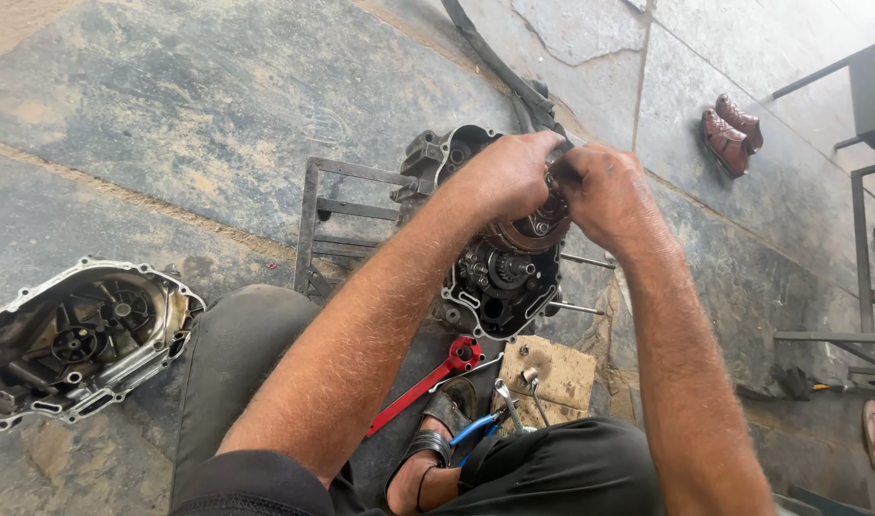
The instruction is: The recorder is disassembling and reassembling various mechanical components of a motorcycle engine using hand tools.
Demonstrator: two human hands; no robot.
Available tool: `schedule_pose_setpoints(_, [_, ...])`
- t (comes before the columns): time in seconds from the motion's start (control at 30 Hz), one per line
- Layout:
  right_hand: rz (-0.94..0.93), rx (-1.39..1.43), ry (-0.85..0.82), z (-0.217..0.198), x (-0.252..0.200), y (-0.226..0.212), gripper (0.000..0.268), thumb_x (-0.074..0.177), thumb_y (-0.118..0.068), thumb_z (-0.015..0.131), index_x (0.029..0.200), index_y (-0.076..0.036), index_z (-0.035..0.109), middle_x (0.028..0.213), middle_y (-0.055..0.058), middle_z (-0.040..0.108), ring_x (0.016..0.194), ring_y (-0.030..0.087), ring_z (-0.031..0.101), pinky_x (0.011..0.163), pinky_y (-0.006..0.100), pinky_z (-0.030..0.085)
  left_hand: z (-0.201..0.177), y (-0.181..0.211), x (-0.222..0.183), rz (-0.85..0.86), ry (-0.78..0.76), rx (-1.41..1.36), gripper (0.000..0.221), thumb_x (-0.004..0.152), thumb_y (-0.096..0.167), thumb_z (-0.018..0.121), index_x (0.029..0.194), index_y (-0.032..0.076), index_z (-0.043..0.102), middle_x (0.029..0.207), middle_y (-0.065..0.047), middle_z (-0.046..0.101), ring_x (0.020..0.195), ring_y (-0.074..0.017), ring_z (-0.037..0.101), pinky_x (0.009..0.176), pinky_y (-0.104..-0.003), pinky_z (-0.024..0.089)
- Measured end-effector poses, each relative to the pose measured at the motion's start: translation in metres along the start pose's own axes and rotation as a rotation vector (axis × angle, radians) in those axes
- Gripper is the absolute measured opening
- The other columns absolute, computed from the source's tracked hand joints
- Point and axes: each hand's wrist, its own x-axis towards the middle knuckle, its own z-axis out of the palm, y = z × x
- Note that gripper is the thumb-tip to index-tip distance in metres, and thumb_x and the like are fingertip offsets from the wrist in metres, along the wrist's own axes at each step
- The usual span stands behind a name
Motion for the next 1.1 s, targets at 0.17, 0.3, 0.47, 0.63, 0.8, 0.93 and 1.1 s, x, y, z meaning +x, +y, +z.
schedule_pose_setpoints(0.17, [-0.056,-0.010,-0.026,-0.003,0.005,0.007,0.018,0.090,-0.011,0.073,0.107,-0.005,0.077,0.099,0.018,0.075,0.089,0.032,0.074,0.082,0.045,0.059,-0.003,0.001,-0.003,-0.016,-0.010,-0.017,0.073,0.086,-0.001,0.060,0.154,0.015,0.038,0.132,-0.021,0.065,0.120,-0.0315,0.067,0.098,-0.041,0.057])
schedule_pose_setpoints(0.3, [0.003,-0.015,-0.079,-0.004,0.012,0.002,0.022,0.087,-0.011,0.075,0.107,-0.003,0.077,0.093,0.021,0.076,0.083,0.030,0.076,0.080,0.043,0.061,-0.007,0.009,-0.009,-0.055,-0.018,-0.047,0.081,0.088,-0.001,0.059,0.160,0.018,0.026,0.134,-0.021,0.065,0.119,-0.0295,0.068,0.097,-0.040,0.058])
schedule_pose_setpoints(0.47, [0.106,0.002,-0.091,0.001,0.021,0.000,0.020,0.083,-0.008,0.074,0.102,-0.002,0.077,0.091,0.018,0.077,0.081,0.025,0.076,0.075,0.041,0.063,-0.004,0.006,-0.005,-0.068,-0.021,-0.034,0.082,0.089,0.000,0.060,0.160,0.019,0.023,0.135,-0.019,0.064,0.120,-0.0277,0.068,0.098,-0.039,0.058])
schedule_pose_setpoints(0.63, [0.179,0.031,-0.105,0.001,0.024,0.000,0.017,0.083,-0.007,0.073,0.098,-0.003,0.078,0.088,0.016,0.077,0.080,0.024,0.077,0.073,0.040,0.064,-0.003,0.003,-0.003,-0.043,-0.012,-0.049,0.082,0.088,0.001,0.062,0.160,0.017,0.024,0.134,-0.018,0.065,0.120,-0.0276,0.068,0.098,-0.039,0.058])
schedule_pose_setpoints(0.8, [0.164,0.033,-0.034,0.002,0.020,0.002,0.021,0.080,-0.010,0.080,0.098,-0.002,0.078,0.087,0.019,0.076,0.080,0.026,0.076,0.074,0.041,0.062,-0.004,0.003,-0.004,-0.036,-0.009,-0.032,0.079,0.092,0.008,0.064,0.160,0.017,0.025,0.131,-0.019,0.067,0.118,-0.0282,0.069,0.096,-0.040,0.060])
schedule_pose_setpoints(0.93, [0.144,0.016,-0.026,0.001,0.016,0.002,0.021,0.079,-0.011,0.081,0.098,-0.001,0.078,0.089,0.019,0.077,0.081,0.026,0.076,0.075,0.040,0.062,-0.002,0.003,-0.004,-0.038,-0.013,-0.038,0.079,0.091,0.005,0.063,0.159,0.018,0.026,0.131,-0.019,0.067,0.118,-0.0285,0.069,0.095,-0.039,0.060])
schedule_pose_setpoints(1.1, [0.153,0.099,-0.044,0.000,0.010,0.002,0.020,0.082,-0.008,0.078,0.101,-0.002,0.078,0.093,0.018,0.078,0.084,0.025,0.077,0.077,0.039,0.063,0.001,-0.004,0.002,-0.010,0.000,-0.016,0.079,0.090,0.003,0.063,0.159,0.017,0.027,0.132,-0.019,0.066,0.120,-0.0296,0.068,0.096,-0.040,0.059])
